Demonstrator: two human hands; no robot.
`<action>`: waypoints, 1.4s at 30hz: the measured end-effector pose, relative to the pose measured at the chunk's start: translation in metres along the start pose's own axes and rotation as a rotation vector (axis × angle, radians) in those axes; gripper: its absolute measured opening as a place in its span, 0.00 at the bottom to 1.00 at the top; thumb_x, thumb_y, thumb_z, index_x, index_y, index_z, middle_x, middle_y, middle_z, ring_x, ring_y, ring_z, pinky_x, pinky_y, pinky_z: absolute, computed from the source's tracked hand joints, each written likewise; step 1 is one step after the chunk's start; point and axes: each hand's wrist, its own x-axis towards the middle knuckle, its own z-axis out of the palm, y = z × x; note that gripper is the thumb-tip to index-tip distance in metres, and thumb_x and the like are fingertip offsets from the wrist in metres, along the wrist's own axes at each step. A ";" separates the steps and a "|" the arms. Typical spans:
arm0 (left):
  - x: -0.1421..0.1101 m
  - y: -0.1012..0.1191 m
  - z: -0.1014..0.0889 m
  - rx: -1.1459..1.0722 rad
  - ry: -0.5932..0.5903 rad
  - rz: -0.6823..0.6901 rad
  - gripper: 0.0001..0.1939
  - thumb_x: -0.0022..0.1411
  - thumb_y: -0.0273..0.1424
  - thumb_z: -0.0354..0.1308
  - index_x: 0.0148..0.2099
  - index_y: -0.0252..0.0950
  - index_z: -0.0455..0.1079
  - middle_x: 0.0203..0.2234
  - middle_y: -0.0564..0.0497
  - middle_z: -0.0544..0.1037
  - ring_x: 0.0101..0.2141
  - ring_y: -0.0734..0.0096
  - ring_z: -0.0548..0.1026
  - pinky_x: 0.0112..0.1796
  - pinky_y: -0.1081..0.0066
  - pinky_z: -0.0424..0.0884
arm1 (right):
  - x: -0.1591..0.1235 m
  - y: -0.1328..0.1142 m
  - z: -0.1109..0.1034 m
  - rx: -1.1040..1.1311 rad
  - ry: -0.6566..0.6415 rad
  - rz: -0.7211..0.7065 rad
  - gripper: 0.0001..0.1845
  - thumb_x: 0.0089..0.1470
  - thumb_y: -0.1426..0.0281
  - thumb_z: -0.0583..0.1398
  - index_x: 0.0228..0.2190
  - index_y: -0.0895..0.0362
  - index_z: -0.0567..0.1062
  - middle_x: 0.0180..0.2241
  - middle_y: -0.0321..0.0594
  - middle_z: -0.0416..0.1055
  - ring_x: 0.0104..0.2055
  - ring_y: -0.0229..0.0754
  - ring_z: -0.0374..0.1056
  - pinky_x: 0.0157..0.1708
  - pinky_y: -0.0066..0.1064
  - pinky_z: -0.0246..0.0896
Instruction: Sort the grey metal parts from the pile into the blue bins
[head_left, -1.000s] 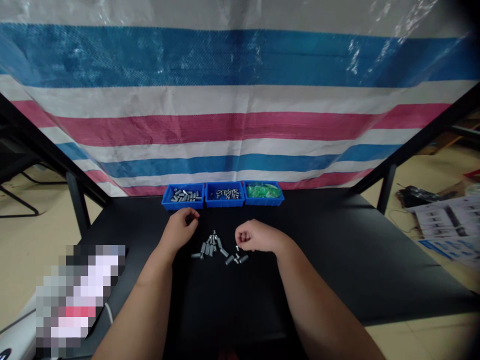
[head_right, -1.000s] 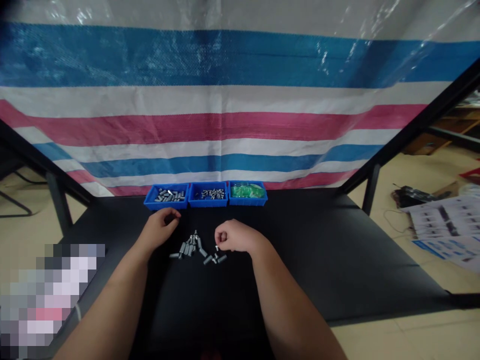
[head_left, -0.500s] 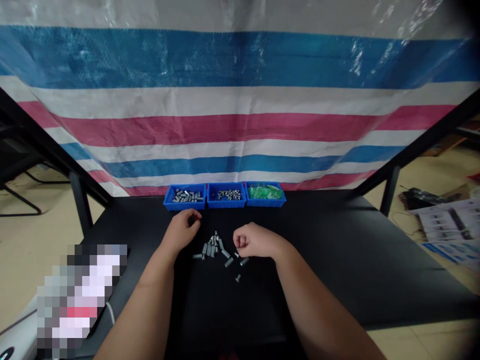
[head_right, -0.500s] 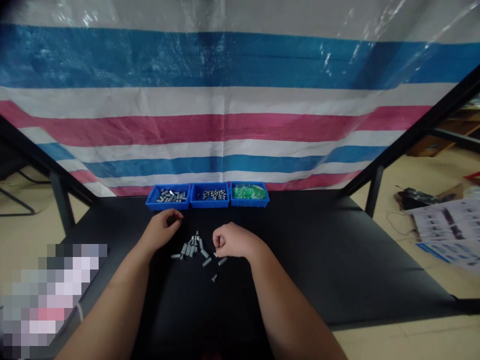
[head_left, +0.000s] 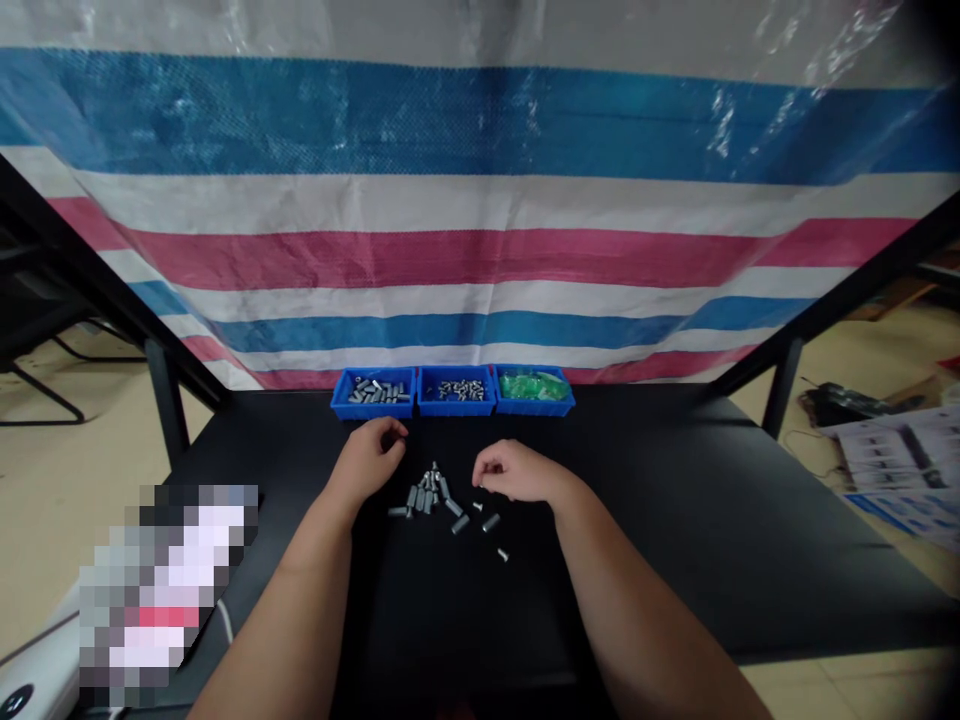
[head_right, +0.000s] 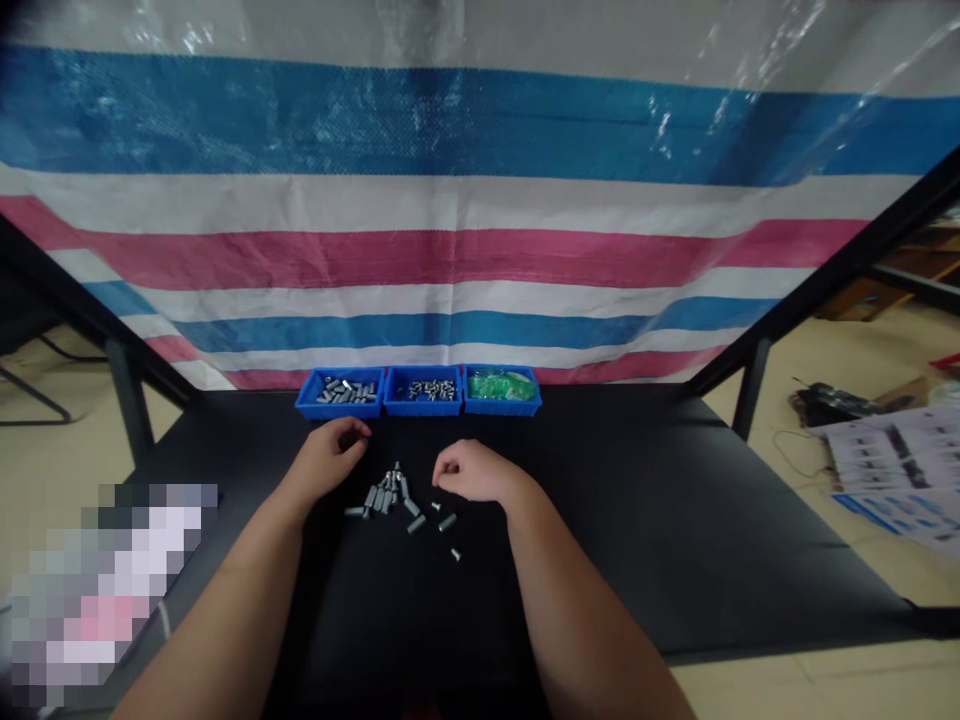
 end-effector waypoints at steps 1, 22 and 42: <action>0.000 0.000 0.000 -0.003 0.000 0.003 0.09 0.57 0.30 0.55 0.40 0.39 0.74 0.32 0.52 0.78 0.30 0.69 0.74 0.35 0.69 0.67 | 0.001 0.001 0.001 0.048 -0.002 0.003 0.06 0.52 0.73 0.61 0.31 0.57 0.80 0.26 0.36 0.74 0.23 0.35 0.67 0.24 0.27 0.62; 0.001 0.000 0.000 -0.001 -0.005 0.003 0.09 0.57 0.31 0.56 0.40 0.39 0.74 0.32 0.53 0.79 0.29 0.70 0.73 0.34 0.69 0.67 | -0.014 -0.025 0.010 -0.269 -0.030 -0.055 0.06 0.46 0.72 0.68 0.30 0.54 0.79 0.25 0.32 0.76 0.27 0.35 0.69 0.28 0.26 0.55; 0.000 0.001 -0.002 0.016 -0.005 0.011 0.09 0.57 0.30 0.55 0.40 0.39 0.74 0.33 0.52 0.79 0.31 0.68 0.74 0.35 0.69 0.68 | -0.014 -0.020 -0.004 -0.024 0.291 -0.097 0.11 0.53 0.61 0.66 0.32 0.55 0.76 0.25 0.36 0.74 0.25 0.36 0.68 0.27 0.27 0.61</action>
